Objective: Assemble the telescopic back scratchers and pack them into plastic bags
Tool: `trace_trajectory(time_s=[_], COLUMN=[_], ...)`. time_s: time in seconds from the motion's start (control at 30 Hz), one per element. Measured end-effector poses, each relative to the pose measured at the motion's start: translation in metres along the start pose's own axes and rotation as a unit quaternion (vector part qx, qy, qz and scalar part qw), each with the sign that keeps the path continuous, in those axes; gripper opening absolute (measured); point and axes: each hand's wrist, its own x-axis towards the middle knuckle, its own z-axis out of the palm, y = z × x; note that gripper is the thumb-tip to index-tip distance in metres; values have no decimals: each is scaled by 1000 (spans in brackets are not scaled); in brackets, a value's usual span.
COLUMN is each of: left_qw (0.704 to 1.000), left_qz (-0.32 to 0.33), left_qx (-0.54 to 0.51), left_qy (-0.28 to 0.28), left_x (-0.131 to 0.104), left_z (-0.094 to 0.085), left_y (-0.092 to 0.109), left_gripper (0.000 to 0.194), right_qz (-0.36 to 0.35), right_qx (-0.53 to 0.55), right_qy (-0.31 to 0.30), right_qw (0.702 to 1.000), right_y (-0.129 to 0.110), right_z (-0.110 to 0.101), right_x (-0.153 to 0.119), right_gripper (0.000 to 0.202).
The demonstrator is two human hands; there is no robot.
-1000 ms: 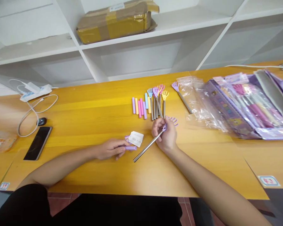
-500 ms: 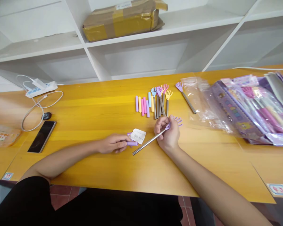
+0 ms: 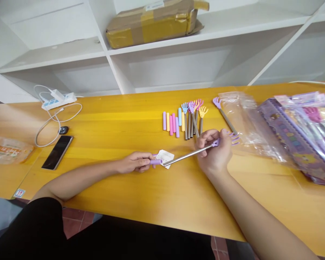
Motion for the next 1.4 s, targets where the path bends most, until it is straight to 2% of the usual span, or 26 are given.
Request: trace_trajectory(time_s=[0.37,0.53,0.67,0.83,0.97,1.13,1.23,1.4], left_qw=[999,997,996,992,989,987,989,986], left_qz=[-4,-14,-5,14,6,21,19,48], left_qx=[-50,-55,-55,-93,-115,-120,-110,-85], left_qy=[22,42,65,84,92,100,100,135], left_x=[2,2,4,7,8,7,7,8], left_z=[3,3,2,-1,-2,-2,-1,-2], left_y=[0,0,-4,-10,-10,-10,-10,-12], left_gripper=[47,49,56,56,55,54,55,52], right_qz=[-20,-16,-14,-38,-21,-44,-34,-46], right_qx=[-30,-72,-102,-43,-19,-21,-28,-46], right_qy=[24,11,34,81,66,59,51,40], right_qw=[999,997,994,995,997,997,998,997], right_y=[-4,-1,1,-4,-5,-5,-5,-4], right_z=[1,3,5,4,0,-1,1,5], right_x=[4,3,3,5,6,6,5,1], right_gripper=[40,49,53,43,41,42,43,44])
